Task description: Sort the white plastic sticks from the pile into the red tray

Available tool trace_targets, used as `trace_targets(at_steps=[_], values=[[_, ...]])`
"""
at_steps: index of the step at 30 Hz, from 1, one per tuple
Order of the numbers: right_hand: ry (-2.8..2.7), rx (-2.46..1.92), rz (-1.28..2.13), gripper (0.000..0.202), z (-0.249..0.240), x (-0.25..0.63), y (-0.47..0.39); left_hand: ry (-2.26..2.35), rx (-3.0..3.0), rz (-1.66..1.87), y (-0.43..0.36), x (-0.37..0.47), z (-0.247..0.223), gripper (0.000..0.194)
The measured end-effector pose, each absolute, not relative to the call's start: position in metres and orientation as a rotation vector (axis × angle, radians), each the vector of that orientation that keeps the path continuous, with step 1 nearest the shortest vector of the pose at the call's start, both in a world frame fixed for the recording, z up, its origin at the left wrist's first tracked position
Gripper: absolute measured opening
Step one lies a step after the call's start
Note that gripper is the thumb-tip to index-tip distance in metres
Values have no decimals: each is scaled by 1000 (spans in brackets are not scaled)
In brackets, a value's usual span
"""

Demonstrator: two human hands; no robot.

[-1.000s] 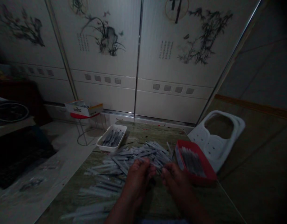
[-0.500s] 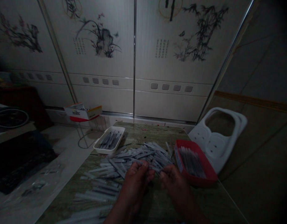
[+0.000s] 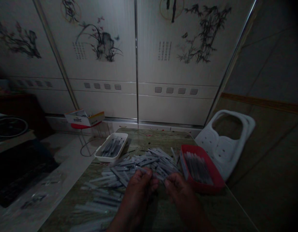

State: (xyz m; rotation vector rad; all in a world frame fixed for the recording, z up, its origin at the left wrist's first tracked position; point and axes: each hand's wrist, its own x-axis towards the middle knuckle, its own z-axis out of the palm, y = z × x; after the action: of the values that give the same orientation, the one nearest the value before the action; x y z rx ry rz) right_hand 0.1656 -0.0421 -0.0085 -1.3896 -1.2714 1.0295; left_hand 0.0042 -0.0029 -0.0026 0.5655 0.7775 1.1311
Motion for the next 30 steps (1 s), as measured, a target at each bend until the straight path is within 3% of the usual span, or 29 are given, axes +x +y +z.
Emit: trace_targets(at_steps=[7,13,20,30], values=[[-1155,-1399,1142,54,-6,165,-44,766,593,1107,-7,5,4,21],[-1256,-1354,1033,42,1,164,-44,788,557,1126,-7,5,4,25],[-1168,-1381,1155,52,-12,166,-43,738,594,1093,-8,5,1,24],[-1247,-1383,987,51,-7,167,-44,729,626,1106,-10,5,1,27]])
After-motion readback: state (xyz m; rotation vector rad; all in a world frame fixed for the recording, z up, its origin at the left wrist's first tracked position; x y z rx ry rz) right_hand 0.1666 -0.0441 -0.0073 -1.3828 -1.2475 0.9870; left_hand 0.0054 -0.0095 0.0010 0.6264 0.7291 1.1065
